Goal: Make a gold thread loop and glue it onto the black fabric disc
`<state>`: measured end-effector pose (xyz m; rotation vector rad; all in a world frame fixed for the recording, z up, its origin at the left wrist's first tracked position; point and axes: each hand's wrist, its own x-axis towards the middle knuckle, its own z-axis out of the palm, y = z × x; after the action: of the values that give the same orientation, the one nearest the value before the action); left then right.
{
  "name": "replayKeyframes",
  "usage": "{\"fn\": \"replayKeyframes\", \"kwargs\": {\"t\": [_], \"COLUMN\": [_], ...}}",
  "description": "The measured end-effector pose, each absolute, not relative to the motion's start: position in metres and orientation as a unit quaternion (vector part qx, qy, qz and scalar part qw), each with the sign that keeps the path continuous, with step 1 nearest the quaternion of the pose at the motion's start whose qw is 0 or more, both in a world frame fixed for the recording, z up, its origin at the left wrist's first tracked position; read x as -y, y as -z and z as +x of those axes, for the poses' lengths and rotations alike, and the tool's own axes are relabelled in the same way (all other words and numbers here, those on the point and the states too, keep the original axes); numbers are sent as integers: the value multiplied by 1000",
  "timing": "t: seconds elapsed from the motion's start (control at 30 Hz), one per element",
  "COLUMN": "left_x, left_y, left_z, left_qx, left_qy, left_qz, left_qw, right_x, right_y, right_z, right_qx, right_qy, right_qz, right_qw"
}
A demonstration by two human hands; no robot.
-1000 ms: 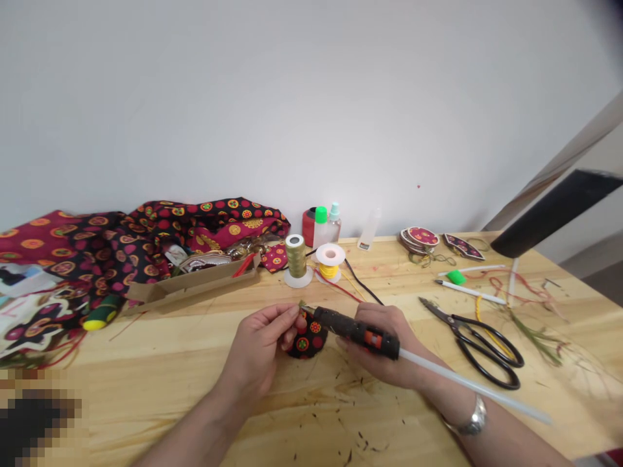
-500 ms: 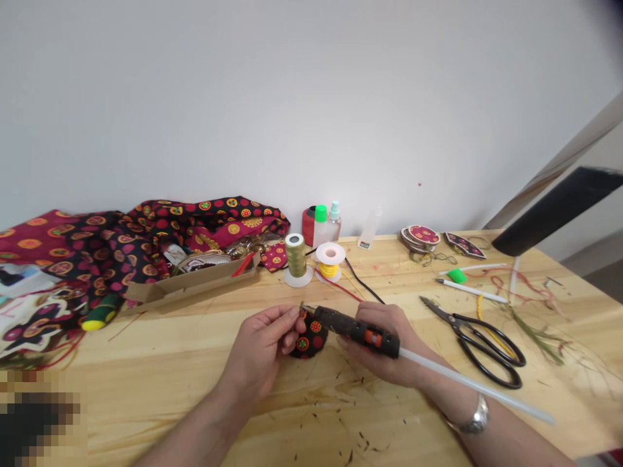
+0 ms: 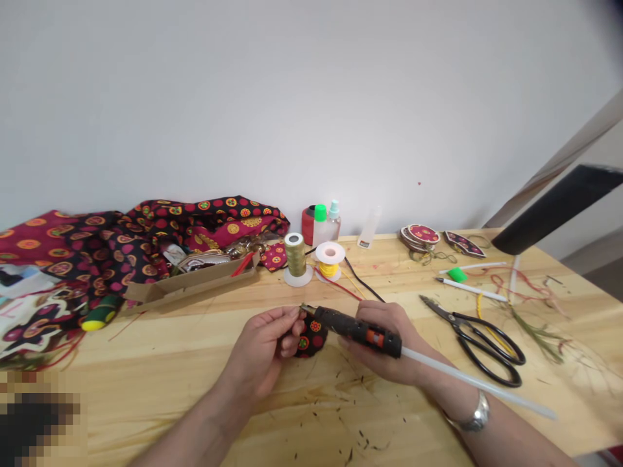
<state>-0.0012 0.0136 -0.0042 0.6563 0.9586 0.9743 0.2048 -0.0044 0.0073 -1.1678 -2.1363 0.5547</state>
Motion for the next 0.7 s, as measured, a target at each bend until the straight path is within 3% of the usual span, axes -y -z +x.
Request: {"fn": "replayKeyframes", "kwargs": {"t": [0.23, 0.47, 0.7], "left_x": [-15, -14, -12], "left_y": [5, 3, 4], "left_z": [-2, -1, -1], "left_qx": [-415, -430, -440], "left_qy": [-430, -426, -427], "left_qz": [266, 306, 323], "left_qw": [756, 735, 721], "right_x": [-7, -28, -43], "right_y": [-3, -19, -16], "right_z": [227, 271, 278], "right_qx": [775, 814, 843], "right_qy": [-51, 71, 75], "right_qz": [-505, -564, -533], "right_qw": [377, 117, -14]}}
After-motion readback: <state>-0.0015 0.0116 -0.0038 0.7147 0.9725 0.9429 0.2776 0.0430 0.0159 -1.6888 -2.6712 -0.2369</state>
